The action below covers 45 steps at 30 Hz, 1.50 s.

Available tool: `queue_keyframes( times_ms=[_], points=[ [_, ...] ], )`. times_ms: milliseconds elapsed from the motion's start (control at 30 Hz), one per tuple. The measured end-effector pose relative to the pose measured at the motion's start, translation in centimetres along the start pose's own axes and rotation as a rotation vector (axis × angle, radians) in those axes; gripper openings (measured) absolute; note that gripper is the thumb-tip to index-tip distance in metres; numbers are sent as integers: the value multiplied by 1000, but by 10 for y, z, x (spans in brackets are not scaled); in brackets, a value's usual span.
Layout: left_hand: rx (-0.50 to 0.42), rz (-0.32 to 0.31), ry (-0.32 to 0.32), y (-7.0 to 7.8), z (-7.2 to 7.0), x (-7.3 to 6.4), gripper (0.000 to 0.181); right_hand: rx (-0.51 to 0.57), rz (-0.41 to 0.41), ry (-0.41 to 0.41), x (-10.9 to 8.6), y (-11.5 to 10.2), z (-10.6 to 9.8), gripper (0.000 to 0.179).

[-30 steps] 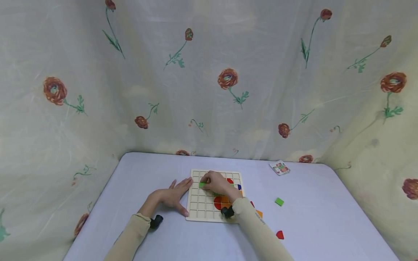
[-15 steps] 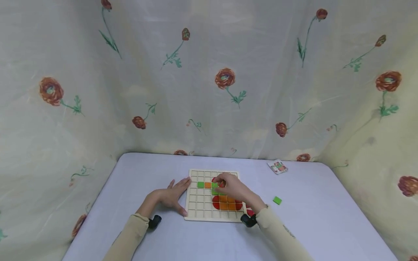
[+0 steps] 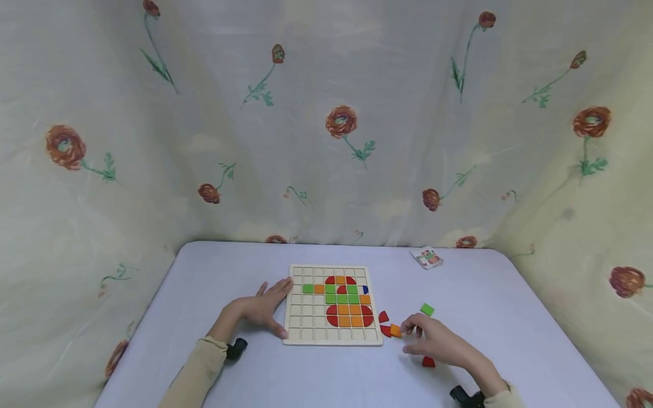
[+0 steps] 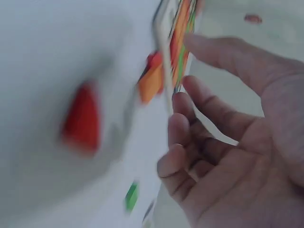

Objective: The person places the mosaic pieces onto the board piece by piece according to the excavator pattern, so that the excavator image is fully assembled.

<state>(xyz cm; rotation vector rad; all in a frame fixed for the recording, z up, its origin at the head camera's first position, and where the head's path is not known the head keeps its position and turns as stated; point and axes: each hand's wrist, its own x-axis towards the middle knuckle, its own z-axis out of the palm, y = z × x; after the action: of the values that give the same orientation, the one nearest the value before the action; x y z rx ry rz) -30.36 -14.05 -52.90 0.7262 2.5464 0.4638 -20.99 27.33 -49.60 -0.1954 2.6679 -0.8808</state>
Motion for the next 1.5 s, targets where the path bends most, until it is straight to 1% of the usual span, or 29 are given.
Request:
queue_keyframes(
  times_ms=[67,133,300,400,500,600,733,800,933,1067,1233,1300,1433,1500],
  points=[
    [-6,0,5,1,0,-1,131,-6,31,-4,-9,14,-3,37],
    [-6,4,9,1,0,-2,130,-18,37,-14,-16,27,-6,38],
    [-9,16,15,1,0,-3,129,-11,-25,-67,-30,50,-10,36],
    [-15,17,17,0,1,-2,129,23,-29,-66,-33,55,-8,31],
    [-12,13,17,0,1,-1,129,40,-7,-34,-33,56,-4,26],
    [-9,8,13,-1,1,-1,129,27,12,-1,-30,55,-1,25],
    [-6,9,12,-1,1,-2,129,-2,7,38,-25,49,1,23],
    [-8,12,14,-1,1,-2,129,-3,-5,54,-22,44,2,22],
    [-7,17,16,-1,0,-3,129,29,-54,82,-11,31,4,20],
    [-9,23,16,-2,1,-2,130,47,-101,109,6,9,5,22],
    [-2,14,12,-4,2,-1,131,56,-125,123,35,-30,17,23],
    [1,18,13,-3,2,-1,131,58,-162,111,49,-46,24,23],
    [-3,29,15,-1,0,-2,129,44,-276,73,76,-77,38,21],
    [4,30,13,-1,-1,-3,129,28,-320,66,91,-91,45,20]
  ],
)
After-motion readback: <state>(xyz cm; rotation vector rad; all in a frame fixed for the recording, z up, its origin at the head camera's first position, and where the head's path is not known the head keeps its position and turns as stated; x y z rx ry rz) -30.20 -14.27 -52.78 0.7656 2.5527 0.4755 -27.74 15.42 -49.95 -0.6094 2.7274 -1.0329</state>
